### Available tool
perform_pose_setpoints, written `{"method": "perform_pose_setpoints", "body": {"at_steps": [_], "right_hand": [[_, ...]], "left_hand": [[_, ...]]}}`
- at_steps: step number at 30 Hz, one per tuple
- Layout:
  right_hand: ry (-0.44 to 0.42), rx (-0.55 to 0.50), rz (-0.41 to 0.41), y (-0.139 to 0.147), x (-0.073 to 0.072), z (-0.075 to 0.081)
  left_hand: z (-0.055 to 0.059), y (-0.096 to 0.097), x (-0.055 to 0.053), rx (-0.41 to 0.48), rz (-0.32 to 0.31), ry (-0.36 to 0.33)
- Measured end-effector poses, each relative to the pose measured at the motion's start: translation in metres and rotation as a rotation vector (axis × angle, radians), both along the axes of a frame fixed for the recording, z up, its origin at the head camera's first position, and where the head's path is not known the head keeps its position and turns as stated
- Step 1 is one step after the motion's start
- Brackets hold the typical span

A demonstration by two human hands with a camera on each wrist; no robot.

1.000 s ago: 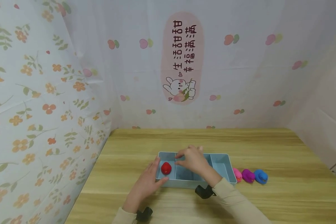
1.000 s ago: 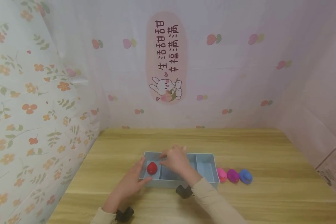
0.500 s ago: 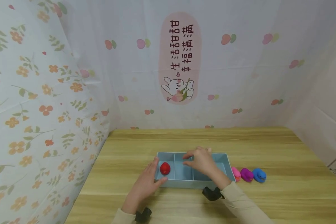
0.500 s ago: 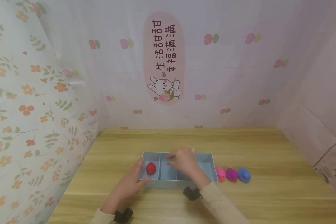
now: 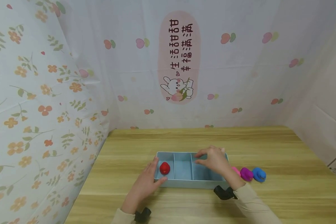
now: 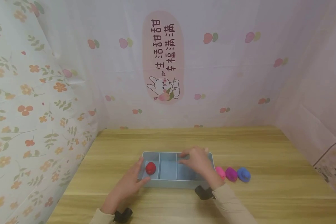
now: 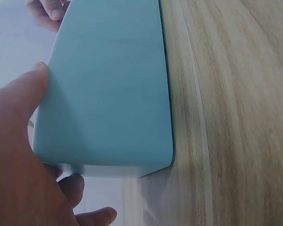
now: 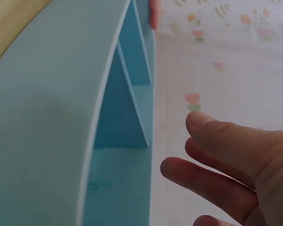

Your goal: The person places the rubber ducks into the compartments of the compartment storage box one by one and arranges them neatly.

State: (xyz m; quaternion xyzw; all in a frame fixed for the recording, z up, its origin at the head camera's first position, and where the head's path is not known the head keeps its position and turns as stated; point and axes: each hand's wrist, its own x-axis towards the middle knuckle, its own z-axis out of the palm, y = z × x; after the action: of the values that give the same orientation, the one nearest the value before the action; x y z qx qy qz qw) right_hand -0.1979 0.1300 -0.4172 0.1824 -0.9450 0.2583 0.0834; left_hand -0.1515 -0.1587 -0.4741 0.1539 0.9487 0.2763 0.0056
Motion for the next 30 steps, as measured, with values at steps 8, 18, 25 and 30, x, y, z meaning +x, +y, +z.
{"method": "perform_pose_setpoints", "body": {"at_steps": [8, 18, 25, 30], "right_hand": [[0.018, 0.001, -0.039, 0.029, 0.003, -0.003], [0.0, -0.038, -0.123, 0.075, 0.012, -0.005], [0.016, -0.035, -0.217, 0.106, 0.022, -0.007], [0.0, -0.068, -0.242, 0.127, 0.03, -0.011]], "left_hand": [[0.0, 0.001, 0.001, -0.003, -0.007, 0.002], [-0.002, 0.001, 0.001, 0.002, -0.008, 0.016], [-0.004, 0.001, 0.002, -0.002, -0.01, 0.023], [-0.002, 0.002, 0.001, -0.003, -0.006, 0.019]]}}
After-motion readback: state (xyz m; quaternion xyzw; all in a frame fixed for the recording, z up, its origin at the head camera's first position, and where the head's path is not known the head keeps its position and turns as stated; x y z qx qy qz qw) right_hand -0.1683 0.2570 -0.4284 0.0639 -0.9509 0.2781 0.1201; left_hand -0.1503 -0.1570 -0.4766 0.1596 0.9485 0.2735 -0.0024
